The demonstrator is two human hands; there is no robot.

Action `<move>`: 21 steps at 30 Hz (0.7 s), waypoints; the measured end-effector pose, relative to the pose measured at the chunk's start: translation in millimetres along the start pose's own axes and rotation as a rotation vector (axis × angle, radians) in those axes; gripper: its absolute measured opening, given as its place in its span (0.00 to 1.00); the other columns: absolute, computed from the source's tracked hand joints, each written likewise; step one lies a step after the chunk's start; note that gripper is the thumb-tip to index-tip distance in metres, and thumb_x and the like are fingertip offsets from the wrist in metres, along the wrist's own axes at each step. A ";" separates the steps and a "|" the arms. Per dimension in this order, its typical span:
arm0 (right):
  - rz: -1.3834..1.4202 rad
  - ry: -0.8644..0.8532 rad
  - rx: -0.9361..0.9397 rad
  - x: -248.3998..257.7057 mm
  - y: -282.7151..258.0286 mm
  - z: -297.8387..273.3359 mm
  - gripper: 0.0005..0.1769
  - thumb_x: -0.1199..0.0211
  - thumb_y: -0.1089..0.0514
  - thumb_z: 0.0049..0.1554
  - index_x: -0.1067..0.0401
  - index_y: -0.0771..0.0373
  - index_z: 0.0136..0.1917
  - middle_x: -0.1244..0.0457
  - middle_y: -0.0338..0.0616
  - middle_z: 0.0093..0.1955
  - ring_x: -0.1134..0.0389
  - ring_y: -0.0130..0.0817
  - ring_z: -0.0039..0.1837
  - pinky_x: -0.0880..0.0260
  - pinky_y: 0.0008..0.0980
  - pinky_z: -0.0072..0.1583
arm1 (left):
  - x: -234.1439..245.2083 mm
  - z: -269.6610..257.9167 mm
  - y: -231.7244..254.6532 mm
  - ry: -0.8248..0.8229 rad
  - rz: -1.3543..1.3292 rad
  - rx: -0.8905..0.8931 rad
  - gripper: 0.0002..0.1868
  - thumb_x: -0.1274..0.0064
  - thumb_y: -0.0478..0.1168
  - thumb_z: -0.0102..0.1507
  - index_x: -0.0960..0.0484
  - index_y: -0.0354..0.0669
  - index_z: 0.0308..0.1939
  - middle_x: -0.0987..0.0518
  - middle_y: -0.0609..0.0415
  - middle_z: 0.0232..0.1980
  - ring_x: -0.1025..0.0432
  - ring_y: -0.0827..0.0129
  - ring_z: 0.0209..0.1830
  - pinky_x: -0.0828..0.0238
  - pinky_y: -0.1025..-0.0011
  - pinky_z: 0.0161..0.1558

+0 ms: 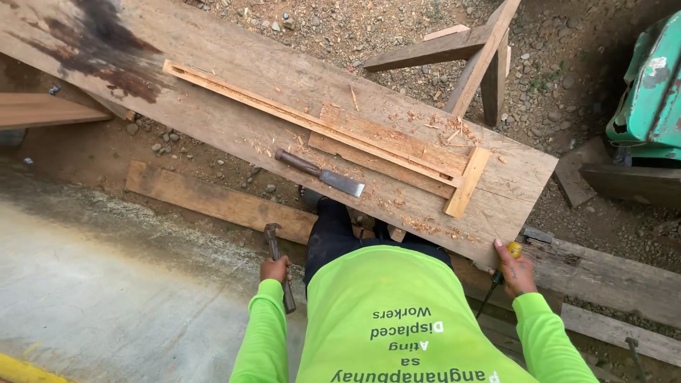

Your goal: Chiseling and carving a grooved track into a wooden bar using a chisel, screwdriver, and hammer on a workbench.

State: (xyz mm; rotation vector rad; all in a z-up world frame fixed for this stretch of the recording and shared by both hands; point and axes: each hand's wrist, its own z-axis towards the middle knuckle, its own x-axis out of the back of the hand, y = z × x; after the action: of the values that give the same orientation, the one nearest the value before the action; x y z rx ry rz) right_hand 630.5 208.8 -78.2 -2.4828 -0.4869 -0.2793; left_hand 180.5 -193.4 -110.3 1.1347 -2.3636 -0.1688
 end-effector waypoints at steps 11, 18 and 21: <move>-0.828 0.448 0.491 -61.9 -91.1 -88.7 0.27 0.30 0.40 0.61 0.23 0.67 0.56 0.30 0.60 0.49 0.28 0.55 0.49 0.29 0.49 0.53 | 74.3 47.6 29.4 -0.081 0.279 -0.059 0.10 0.44 0.36 0.55 0.25 0.31 0.31 0.27 0.46 0.21 0.30 0.58 0.14 0.33 0.59 0.20; -1.119 0.151 0.594 -226.6 -153.3 -136.2 0.47 0.31 0.54 0.55 0.48 0.48 0.82 0.44 0.47 0.73 0.30 0.38 0.50 0.25 0.37 0.49 | 136.1 104.9 78.1 -0.108 0.678 -0.037 0.12 0.42 0.38 0.55 0.21 0.29 0.34 0.23 0.40 0.23 0.26 0.54 0.17 0.29 0.56 0.25; -1.410 0.008 0.809 -279.8 -153.3 -128.8 0.59 0.31 0.56 0.49 0.62 0.43 0.84 0.61 0.51 0.86 0.29 0.37 0.47 0.26 0.34 0.39 | 152.6 123.0 98.0 -0.127 0.776 -0.010 0.13 0.42 0.39 0.55 0.19 0.28 0.33 0.22 0.40 0.23 0.25 0.54 0.17 0.28 0.57 0.26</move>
State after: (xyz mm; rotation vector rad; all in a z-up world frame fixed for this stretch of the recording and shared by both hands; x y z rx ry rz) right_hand 302.5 171.8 18.8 -1.0259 -1.8352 -0.4761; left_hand -28.0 -258.9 -125.4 0.1448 -2.7219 0.0243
